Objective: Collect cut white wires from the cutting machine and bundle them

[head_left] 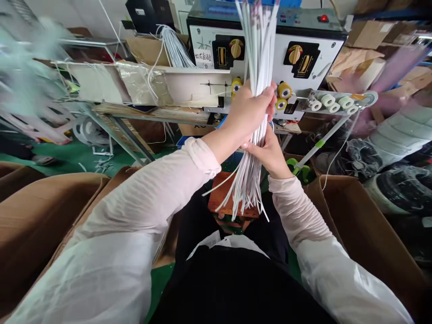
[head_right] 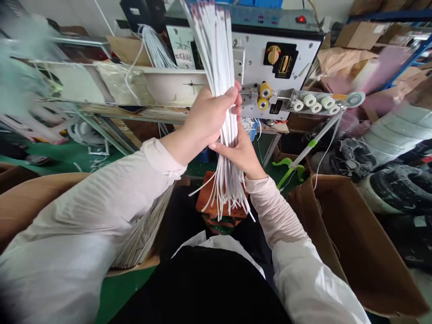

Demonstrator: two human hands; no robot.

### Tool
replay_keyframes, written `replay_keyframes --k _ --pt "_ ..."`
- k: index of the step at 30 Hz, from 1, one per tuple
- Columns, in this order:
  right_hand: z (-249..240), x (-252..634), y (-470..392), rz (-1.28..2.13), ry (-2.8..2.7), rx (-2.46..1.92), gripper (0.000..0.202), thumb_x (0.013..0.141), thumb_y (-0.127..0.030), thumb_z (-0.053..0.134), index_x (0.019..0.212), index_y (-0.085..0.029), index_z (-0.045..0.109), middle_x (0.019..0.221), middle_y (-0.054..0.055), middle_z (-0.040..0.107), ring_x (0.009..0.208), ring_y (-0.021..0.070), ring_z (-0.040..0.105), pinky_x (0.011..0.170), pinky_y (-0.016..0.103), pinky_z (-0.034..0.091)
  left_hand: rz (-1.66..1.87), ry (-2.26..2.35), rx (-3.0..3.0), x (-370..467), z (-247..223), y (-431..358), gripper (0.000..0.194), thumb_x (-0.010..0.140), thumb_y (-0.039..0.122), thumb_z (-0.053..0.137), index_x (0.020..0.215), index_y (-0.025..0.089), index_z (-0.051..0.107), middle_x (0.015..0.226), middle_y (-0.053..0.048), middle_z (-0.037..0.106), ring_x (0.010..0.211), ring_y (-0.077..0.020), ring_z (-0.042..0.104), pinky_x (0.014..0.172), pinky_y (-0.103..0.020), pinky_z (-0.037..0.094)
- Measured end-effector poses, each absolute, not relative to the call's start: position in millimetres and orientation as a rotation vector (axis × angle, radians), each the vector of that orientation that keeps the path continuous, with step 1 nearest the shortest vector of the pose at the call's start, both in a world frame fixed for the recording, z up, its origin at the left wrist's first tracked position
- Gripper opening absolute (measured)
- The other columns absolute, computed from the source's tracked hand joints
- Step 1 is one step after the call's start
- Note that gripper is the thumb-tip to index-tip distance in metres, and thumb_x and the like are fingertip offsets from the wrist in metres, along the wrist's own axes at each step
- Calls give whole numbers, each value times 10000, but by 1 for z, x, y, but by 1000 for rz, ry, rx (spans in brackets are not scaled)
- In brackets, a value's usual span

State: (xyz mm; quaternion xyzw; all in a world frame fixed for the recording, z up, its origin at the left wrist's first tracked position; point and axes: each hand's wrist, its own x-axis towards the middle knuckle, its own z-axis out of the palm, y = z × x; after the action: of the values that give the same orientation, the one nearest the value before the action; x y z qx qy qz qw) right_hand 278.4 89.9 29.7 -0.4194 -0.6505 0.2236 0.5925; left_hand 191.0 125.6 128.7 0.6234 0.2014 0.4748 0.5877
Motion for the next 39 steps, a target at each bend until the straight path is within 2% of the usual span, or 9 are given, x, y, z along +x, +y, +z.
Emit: replay_keyframes --k 6,10,13,18,21,25,30,35,39 --pt "10 279 113 475 -1437 -991 853 721 -663 770 1379 -224 452 1256 98 641 1185 279 604 1050 466 496 1185 479 1547 201 146 134 151 991 87 418 907 179 505 725 27 505 594 -81 510 582 -225 431" --pt "-37 267 124 646 -1343 -997 695 726 -553 805 1259 -203 529 974 41 699 876 224 666 877 418 558 1216 519 1551 198 157 146 196 992 62 411 863 191 481 703 33 496 536 -71 477 512 -222 419" --pt "-89 256 122 823 -1267 -1009 603 717 -474 802 1195 -187 574 863 11 694 774 191 649 817 378 545 1233 541 1558 193 162 155 187 994 61 409 867 183 470 700 38 490 518 -62 479 504 -210 409" --pt "-180 248 109 1075 -1041 -1200 414 624 -419 820 918 -170 668 774 3 671 713 175 643 713 326 527 1265 576 1545 186 165 168 136 1002 68 401 923 159 465 689 48 472 521 -63 470 549 -198 399" --pt "-212 247 103 1066 -882 -1263 397 631 -446 798 891 -181 656 774 9 662 704 176 646 668 309 529 1257 558 1526 183 163 172 111 1004 77 393 958 142 471 708 45 468 526 -58 472 578 -200 403" --pt "-229 247 102 1018 -809 -1255 454 756 -579 656 991 -193 612 803 38 665 794 204 678 681 321 553 1250 498 1473 182 157 172 94 1007 67 394 1009 118 473 733 32 473 547 -59 486 584 -198 417" --pt "-242 257 104 1002 -881 -1335 437 658 -557 775 827 -195 599 731 26 662 674 178 639 631 304 526 1233 398 1439 174 143 169 104 1010 58 400 990 123 478 712 35 479 548 -67 491 551 -202 424" --pt "-252 279 108 887 -865 -1407 429 761 -603 658 897 -202 588 703 -9 620 644 156 597 649 308 520 1279 229 1422 142 126 165 124 995 45 429 940 136 492 717 36 514 639 -84 553 639 -243 482" --pt "-261 285 109 840 -909 -1458 491 695 -574 728 968 -175 637 858 55 700 836 212 644 812 366 537 1367 245 1466 117 104 167 136 968 63 468 897 162 528 713 59 532 710 -84 575 766 -276 506"
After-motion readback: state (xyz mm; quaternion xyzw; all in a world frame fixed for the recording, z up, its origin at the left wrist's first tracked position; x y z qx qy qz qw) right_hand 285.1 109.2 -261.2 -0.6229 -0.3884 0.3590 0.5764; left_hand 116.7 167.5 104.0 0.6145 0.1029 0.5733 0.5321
